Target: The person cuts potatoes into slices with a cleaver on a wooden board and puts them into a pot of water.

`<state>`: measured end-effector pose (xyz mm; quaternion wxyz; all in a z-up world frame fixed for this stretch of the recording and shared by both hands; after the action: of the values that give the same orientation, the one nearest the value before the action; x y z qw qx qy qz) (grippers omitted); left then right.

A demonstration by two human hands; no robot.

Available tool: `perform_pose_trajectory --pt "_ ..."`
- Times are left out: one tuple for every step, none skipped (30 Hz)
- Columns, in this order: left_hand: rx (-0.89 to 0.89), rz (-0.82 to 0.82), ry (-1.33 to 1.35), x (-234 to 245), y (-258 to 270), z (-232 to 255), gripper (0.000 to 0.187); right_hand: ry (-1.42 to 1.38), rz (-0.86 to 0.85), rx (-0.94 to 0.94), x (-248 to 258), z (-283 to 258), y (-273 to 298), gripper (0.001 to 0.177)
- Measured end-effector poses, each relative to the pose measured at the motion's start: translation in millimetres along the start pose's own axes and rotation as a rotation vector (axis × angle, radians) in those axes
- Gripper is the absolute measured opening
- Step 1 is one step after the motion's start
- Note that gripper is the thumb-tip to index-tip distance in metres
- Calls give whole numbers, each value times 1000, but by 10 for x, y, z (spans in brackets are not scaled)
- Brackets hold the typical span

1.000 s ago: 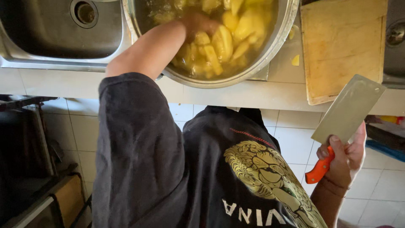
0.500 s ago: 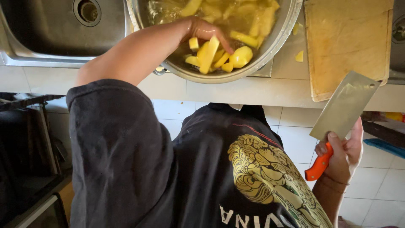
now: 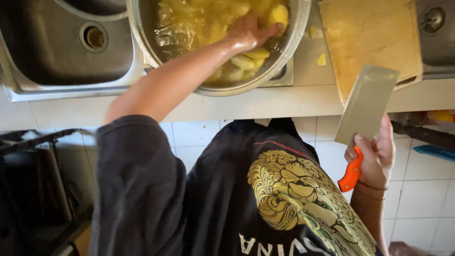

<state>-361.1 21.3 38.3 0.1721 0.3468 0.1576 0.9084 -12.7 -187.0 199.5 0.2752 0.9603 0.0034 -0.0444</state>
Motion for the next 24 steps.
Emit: perform_pose_trajectory --pt "-9 5 -7 -108 -135 -40 91 -5 -3 -6 3 -17 0 77" --pt "-69 137 39 -192 -296 -75 92 -10 -6 10 -3 -38 -6 77" --pt "-132 268 84 -269 -448 -133 97 2 15 -14 -11 -42 0 77" --pt "-145 278 77 -365 -575 -217 97 14 36 -38 -3 -52 -5 77" --pt "-227 313 150 -442 -677 -279 84 9 34 -20 8 -61 -15 77" --pt "-309 345 224 -480 -775 -299 72 10 26 -17 32 -53 -13 76" --pt "-321 352 218 -474 -826 -317 72 10 18 -14 78 -48 -19 75" --pt "-358 396 261 -440 -755 -367 69 3 16 -6 135 -26 -18 75" --pt "-397 439 304 -357 -688 -365 65 7 22 -5 204 -6 -25 75" --pt "-397 441 289 -223 -631 -331 65 5 24 -7 255 25 -34 75" --pt "-243 355 557 -106 -581 -300 62 -7 17 -4 313 44 -43 75" --pt "-83 264 815 20 -512 -270 60 -23 21 -2 371 65 -64 75" --pt "-83 270 798 164 -416 -227 60 -38 26 0 427 80 -84 75" --pt "37 295 889 283 -305 -227 60 -53 14 4 477 81 -105 75" --pt "158 321 979 393 -217 -242 63 -87 6 -10 526 76 -122 75" --pt "155 330 966 469 -159 -249 63 -117 -2 -23 581 57 -141 75" --pt "147 392 1029 513 -102 -281 63 -128 -12 -18 631 30 -165 75" --pt "136 452 1093 550 -80 -310 63 -80 -8 -29 686 -8 -189 75" --pt "130 459 1082 594 -89 -329 63 -31 -4 -39 733 -41 -225 76" --pt "98 493 1152 613 -106 -327 61 -40 -8 -37 789 -71 -248 76" --pt "66 527 1222 640 -115 -309 58 -50 -26 -39 845 -100 -282 76" --pt "63 524 1215 653 -110 -263 58 -58 -41 -42 913 -125 -303 77" --pt "18 569 1214 684 -90 -181 53 -66 -40 -40 986 -151 -335 77" --pt "-32 610 1211 726 -88 -44 48 -77 -63 -37 1058 -182 -388 77"
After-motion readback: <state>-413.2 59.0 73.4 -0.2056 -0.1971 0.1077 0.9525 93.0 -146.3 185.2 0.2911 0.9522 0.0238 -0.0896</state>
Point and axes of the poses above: each hand's wrist, its own y-axis away from the middle knuckle, its own x-axis out of the back of the hand, z = x × y, the point moved 2 cm from there along -y, towards the middle knuckle, and after that the axes turned 11 degrees about -x, right-handed, at the moved point
